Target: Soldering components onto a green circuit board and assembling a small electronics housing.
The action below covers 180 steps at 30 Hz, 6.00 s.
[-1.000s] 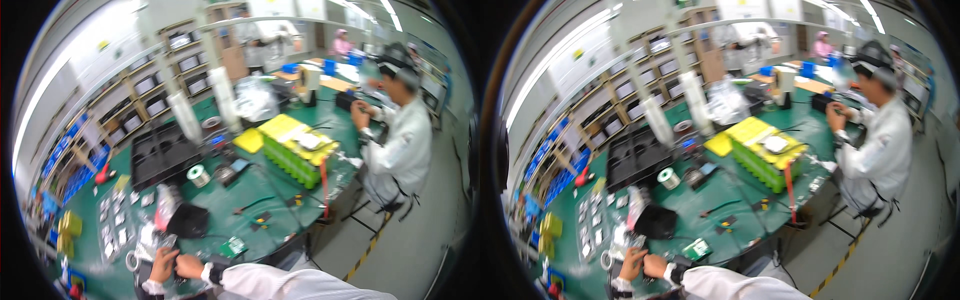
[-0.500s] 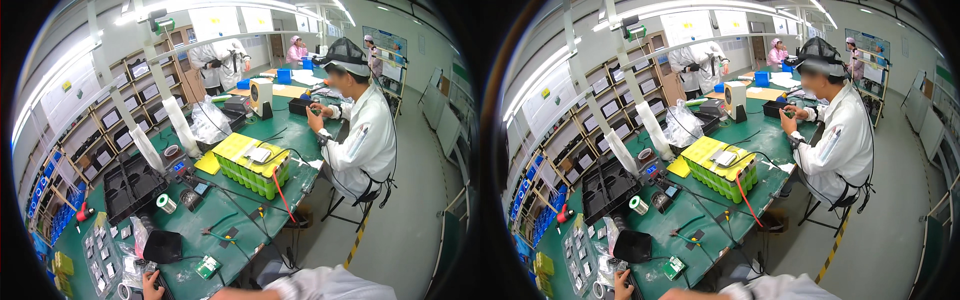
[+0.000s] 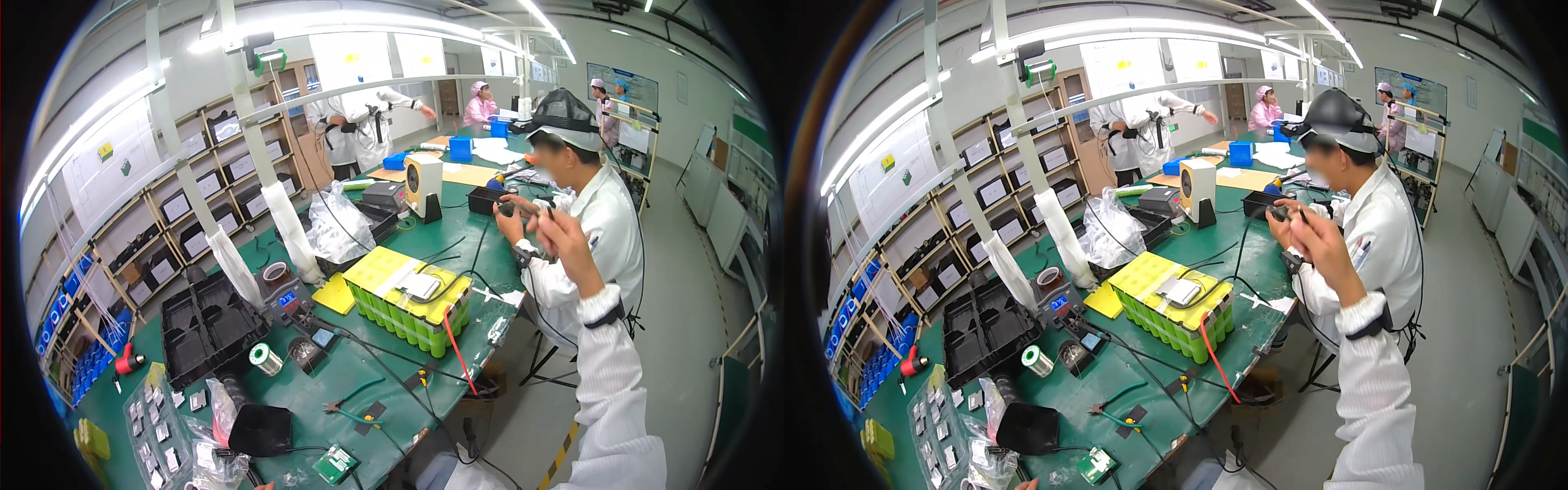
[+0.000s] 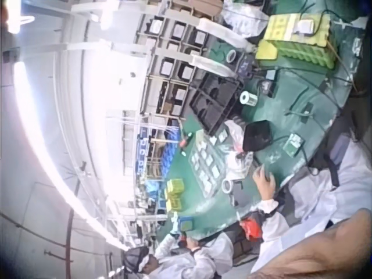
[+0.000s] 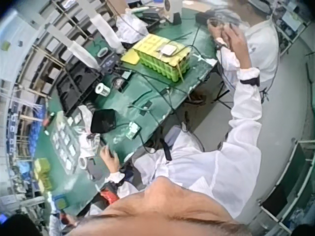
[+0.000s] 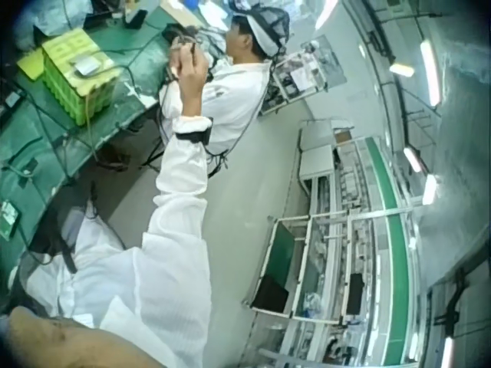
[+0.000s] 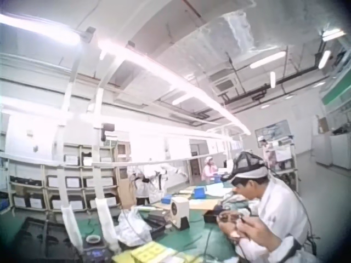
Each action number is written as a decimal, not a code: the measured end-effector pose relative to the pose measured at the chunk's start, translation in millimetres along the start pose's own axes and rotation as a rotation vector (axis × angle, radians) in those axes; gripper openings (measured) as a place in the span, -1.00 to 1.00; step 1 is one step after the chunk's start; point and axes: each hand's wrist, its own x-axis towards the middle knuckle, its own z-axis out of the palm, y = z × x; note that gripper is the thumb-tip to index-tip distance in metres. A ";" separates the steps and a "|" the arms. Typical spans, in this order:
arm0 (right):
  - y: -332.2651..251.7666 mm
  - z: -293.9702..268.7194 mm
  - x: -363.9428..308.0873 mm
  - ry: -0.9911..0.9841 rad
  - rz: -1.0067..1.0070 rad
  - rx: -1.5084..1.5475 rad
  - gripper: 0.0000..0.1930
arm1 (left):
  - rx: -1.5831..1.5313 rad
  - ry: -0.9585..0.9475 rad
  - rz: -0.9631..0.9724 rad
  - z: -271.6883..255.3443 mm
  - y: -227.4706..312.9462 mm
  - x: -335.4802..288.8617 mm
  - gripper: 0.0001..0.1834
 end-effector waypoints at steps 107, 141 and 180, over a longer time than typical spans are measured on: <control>80.9 274.5 -253.0 -0.547 0.206 0.093 -0.74 | -0.126 -0.091 -0.018 23.5 56.2 21.1 -0.57; 75.4 286.3 -254.8 -0.584 0.096 -0.087 -0.78 | -0.238 -0.075 -0.109 75.1 69.3 43.2 -0.28; 46.1 288.9 -287.6 -0.781 0.687 0.552 -0.64 | -0.233 0.334 -0.212 63.7 110.4 24.9 -0.30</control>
